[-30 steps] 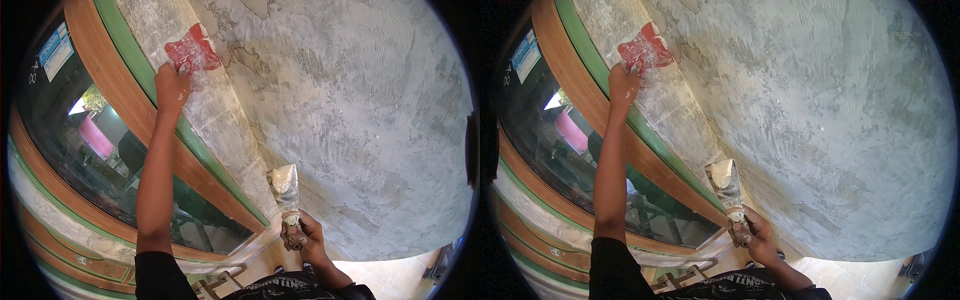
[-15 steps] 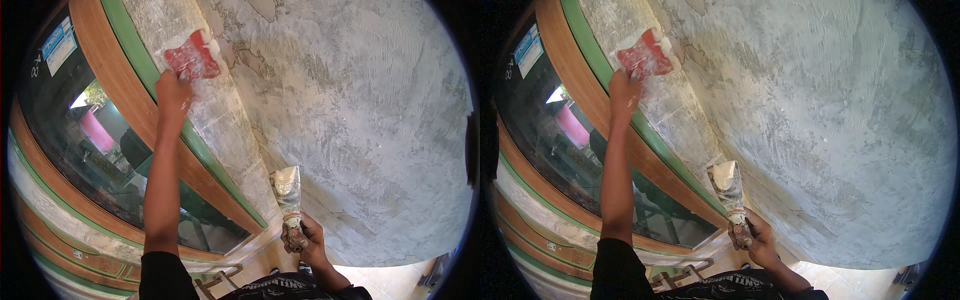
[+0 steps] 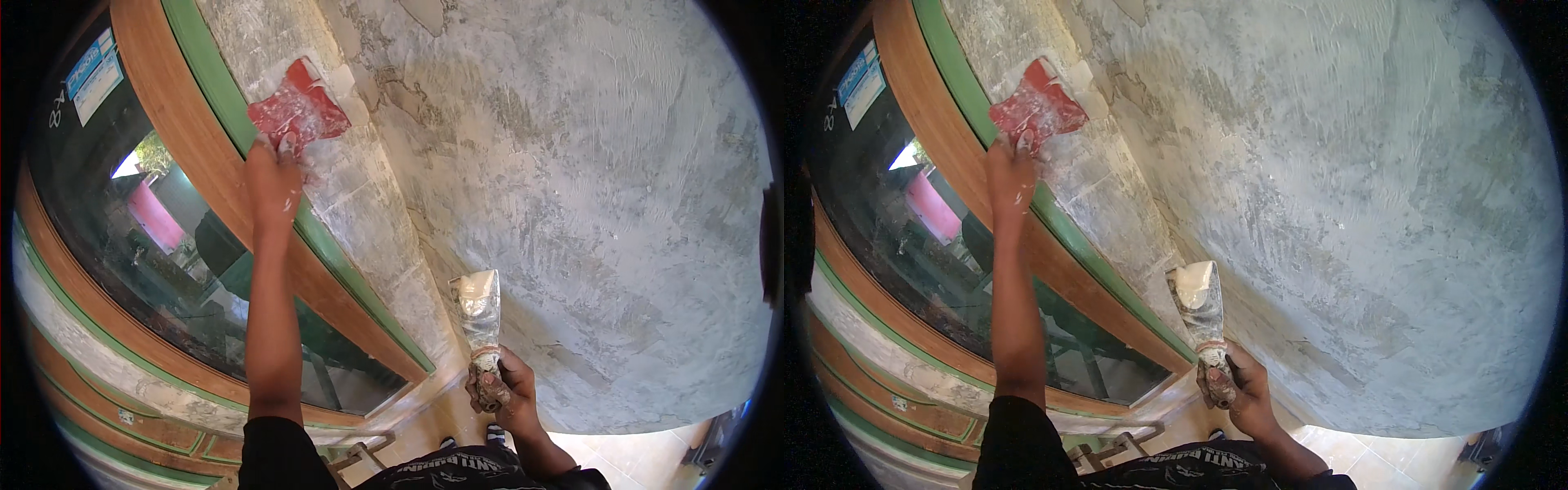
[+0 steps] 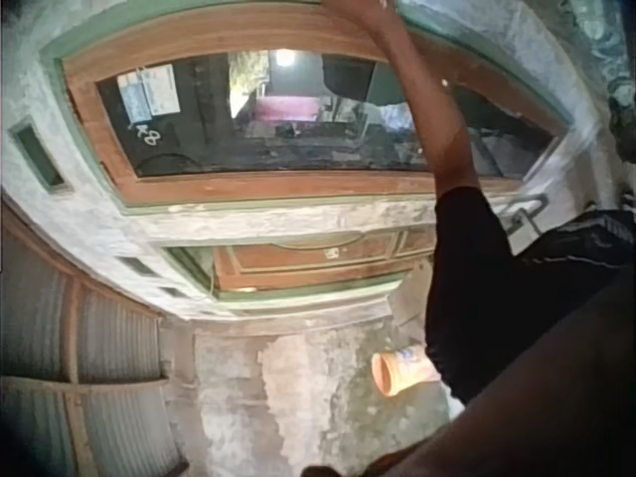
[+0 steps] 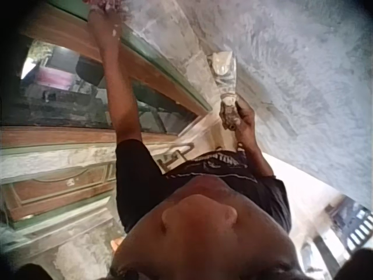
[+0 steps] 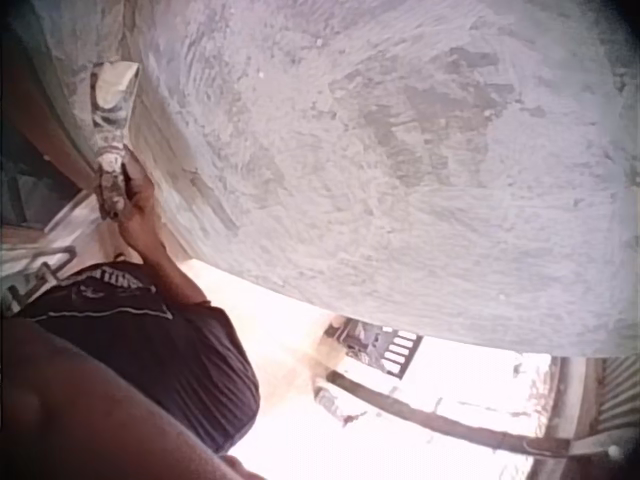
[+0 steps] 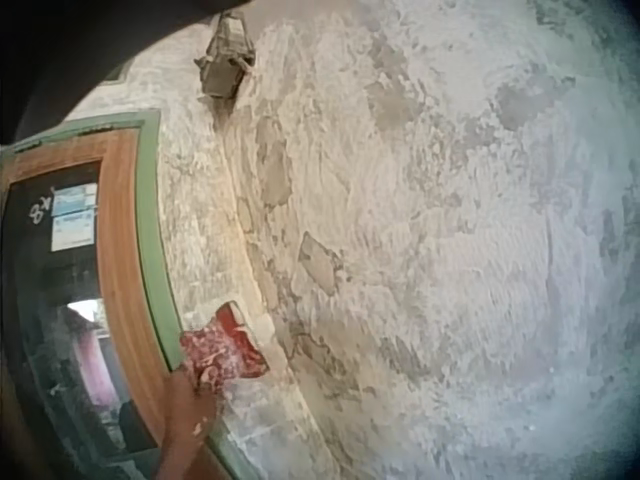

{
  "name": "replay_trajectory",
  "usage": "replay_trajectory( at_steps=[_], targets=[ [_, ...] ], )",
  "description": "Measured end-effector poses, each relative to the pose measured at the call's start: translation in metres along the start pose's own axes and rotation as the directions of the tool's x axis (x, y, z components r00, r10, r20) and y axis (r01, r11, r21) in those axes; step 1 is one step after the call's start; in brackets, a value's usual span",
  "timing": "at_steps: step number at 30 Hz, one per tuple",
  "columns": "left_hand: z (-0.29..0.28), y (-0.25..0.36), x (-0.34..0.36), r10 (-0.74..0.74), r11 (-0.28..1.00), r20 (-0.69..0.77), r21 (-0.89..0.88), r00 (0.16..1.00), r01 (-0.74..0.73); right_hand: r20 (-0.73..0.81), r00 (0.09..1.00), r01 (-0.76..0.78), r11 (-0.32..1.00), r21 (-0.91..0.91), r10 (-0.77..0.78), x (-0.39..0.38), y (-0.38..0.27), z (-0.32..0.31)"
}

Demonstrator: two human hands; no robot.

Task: The person scrapes a wall with a putty knife and then applies wall putty to the surface using a scraper and a putty knife, taking material from a bucket.

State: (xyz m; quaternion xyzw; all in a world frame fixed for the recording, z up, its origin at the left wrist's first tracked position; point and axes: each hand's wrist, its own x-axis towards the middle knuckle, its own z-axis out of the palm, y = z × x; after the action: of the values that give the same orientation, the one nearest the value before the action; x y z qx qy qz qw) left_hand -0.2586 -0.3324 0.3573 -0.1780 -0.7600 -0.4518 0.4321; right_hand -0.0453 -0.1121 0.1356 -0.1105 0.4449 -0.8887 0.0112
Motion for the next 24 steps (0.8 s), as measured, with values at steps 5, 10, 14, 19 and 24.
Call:
replay_trajectory(
  at_steps=[5,10,14,19,24],
  targets=[
    [0.005,-0.030,0.010,0.249,0.757,0.088,0.604,0.964,-0.250,0.064,0.998,-0.008,1.000,0.023,0.007,-0.001,0.001,0.009],
    [-0.036,-0.008,-0.041,-0.173,0.969,0.081,-0.165,0.981,0.185,0.008,1.000,0.013,1.000,-0.008,-0.012,0.000,0.002,0.003],
    [-0.039,0.016,-0.110,-0.345,0.834,0.189,-0.389,0.920,0.392,-0.004,1.000,0.005,1.000,-0.030,-0.005,0.003,-0.001,-0.001],
    [-0.056,0.030,-0.172,-0.310,0.838,0.233,-0.392,0.922,0.381,0.064,0.998,0.035,0.984,-0.176,-0.024,0.003,-0.011,0.014],
    [-0.070,0.046,-0.202,-0.230,0.821,0.395,-0.412,0.889,0.396,0.049,0.991,-0.113,0.973,-0.200,0.125,0.006,-0.008,0.020]
  ],
)
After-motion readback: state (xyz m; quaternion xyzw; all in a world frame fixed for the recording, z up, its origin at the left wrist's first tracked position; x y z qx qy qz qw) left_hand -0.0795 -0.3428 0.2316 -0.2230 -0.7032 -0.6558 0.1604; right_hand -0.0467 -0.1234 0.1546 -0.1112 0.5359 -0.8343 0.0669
